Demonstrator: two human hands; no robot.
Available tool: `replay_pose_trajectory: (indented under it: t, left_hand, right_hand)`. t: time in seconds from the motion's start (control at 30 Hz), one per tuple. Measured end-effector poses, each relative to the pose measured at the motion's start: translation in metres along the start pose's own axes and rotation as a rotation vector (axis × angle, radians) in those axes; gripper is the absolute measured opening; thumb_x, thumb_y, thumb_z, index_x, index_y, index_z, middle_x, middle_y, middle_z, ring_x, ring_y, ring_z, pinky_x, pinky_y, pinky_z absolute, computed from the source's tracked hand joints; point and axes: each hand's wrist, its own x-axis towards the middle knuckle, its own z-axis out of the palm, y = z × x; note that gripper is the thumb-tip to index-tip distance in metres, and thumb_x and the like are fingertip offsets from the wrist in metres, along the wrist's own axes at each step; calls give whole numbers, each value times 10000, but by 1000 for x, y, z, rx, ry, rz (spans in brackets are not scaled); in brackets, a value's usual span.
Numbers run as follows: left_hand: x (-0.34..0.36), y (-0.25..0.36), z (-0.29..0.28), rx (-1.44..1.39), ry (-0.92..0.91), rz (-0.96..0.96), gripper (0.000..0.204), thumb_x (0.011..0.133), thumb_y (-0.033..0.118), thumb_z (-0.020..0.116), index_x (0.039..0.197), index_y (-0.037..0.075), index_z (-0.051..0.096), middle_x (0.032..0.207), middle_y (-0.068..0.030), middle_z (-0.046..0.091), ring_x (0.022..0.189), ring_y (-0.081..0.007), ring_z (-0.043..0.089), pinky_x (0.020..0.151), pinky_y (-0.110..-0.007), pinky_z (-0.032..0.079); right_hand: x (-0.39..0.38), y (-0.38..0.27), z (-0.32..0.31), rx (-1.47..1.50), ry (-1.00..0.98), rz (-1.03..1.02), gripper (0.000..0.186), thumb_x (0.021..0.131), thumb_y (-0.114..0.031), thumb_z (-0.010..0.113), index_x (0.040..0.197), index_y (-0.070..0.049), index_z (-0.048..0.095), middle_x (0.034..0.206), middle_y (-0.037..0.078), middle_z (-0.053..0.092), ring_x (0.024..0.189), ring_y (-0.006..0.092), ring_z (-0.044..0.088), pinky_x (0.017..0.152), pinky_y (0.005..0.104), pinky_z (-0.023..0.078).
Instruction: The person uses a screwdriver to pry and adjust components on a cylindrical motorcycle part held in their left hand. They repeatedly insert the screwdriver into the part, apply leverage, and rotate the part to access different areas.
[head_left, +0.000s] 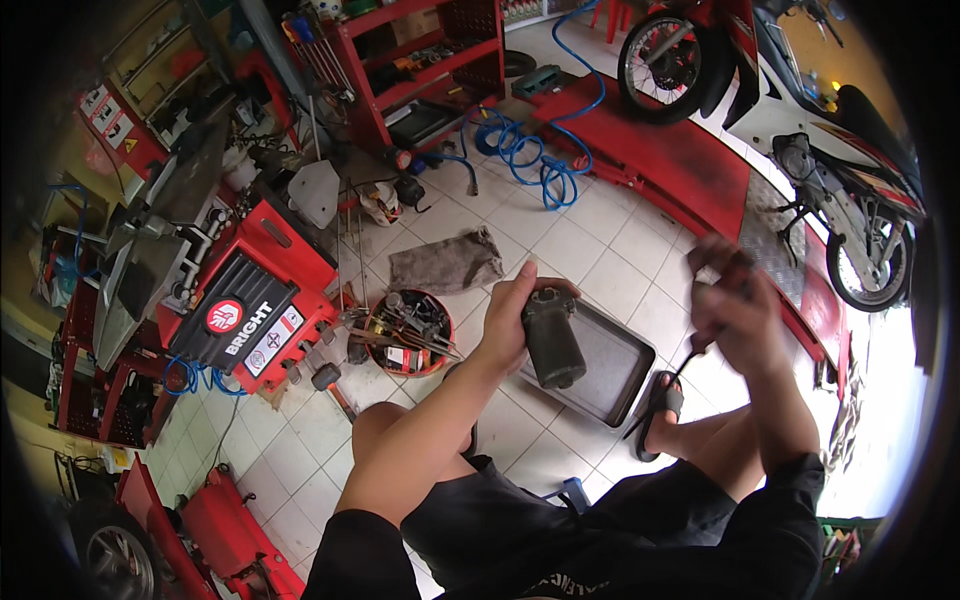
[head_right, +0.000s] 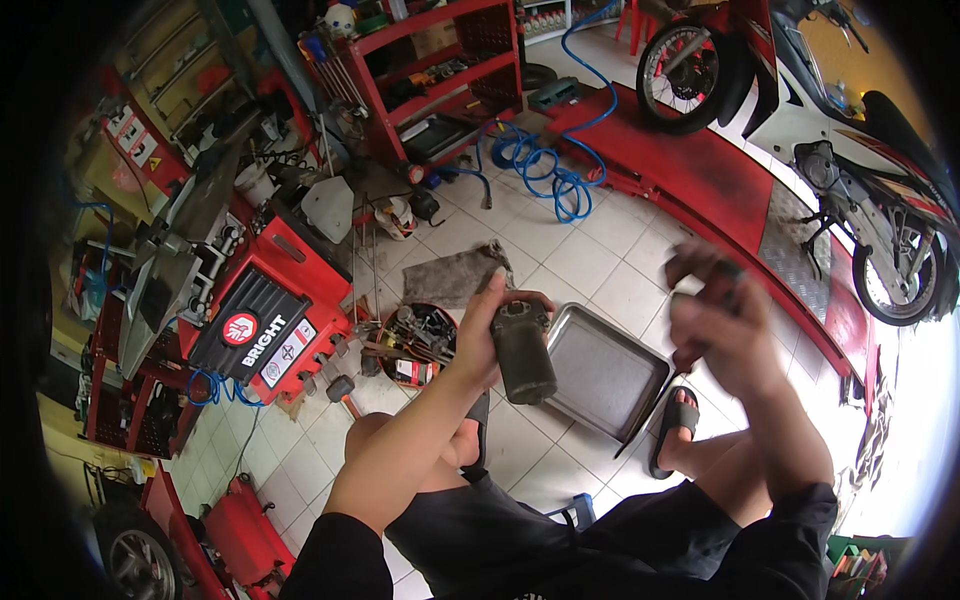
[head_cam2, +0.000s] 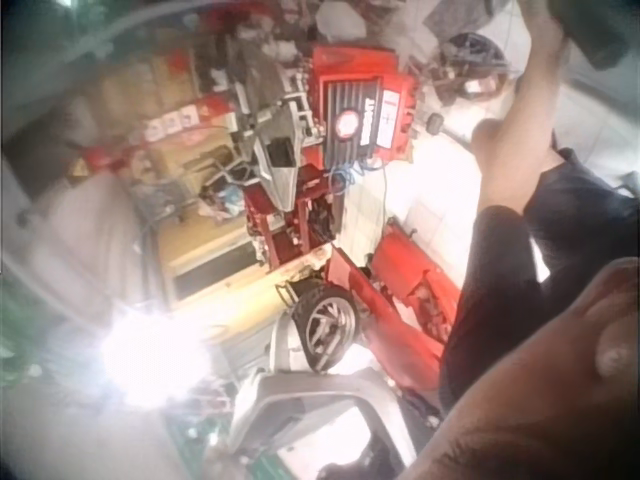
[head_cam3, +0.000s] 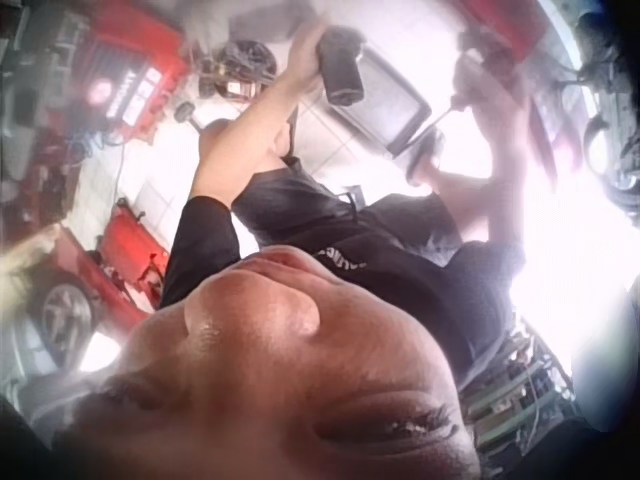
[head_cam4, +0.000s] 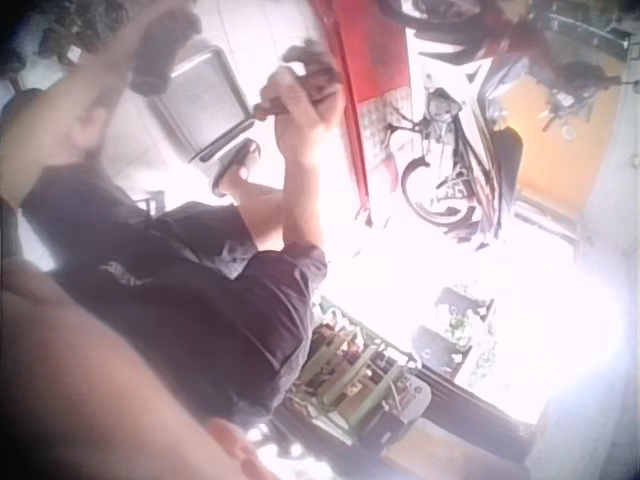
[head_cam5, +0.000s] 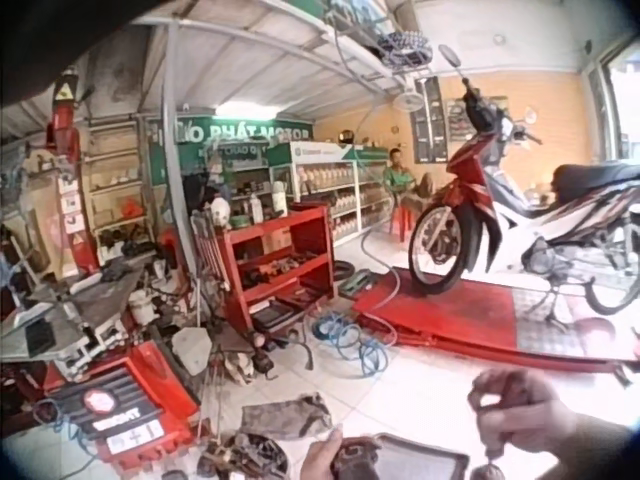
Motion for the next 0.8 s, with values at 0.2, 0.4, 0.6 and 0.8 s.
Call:
replay_pose_trajectory:
  t: [0.2,0.4,0.6,0.8]
  left_hand:
    - [5,0,-3,16,37,-15,655,1037,536,410,1016,-61,678,862,-124,683,678,-195,670,638,-312,558]
    - [11,8,0,-44,47,38,549,1051,406,453,972,-79,698,868,-140,708,706,-169,665,665,-285,537]
    - [14,20,-33,-212,121,-47,552,998,457,457,1150,-57,590,972,-165,659,802,-251,673,739,-352,565]
    - [-2,42,-24,-189,299,47,529,976,385,429,1208,-81,522,1138,-205,613,1000,-284,622,705,-376,544]
  right_hand:
    - [-2,-31,-71,405,178,-525,426,1028,-342,531,1322,-37,489,1172,84,526,1000,211,486,915,366,407]
    - [-13,142,-50,291,353,212,269,1034,-301,547,820,-161,465,616,-69,345,491,75,294,516,272,245]
    - [19,190,-46,153,406,500,219,946,-238,711,1016,-52,619,790,-8,508,526,81,363,501,250,292]
    - [79,265,-60,-370,288,703,379,802,-377,833,878,-48,661,695,-12,519,522,86,439,456,257,335]
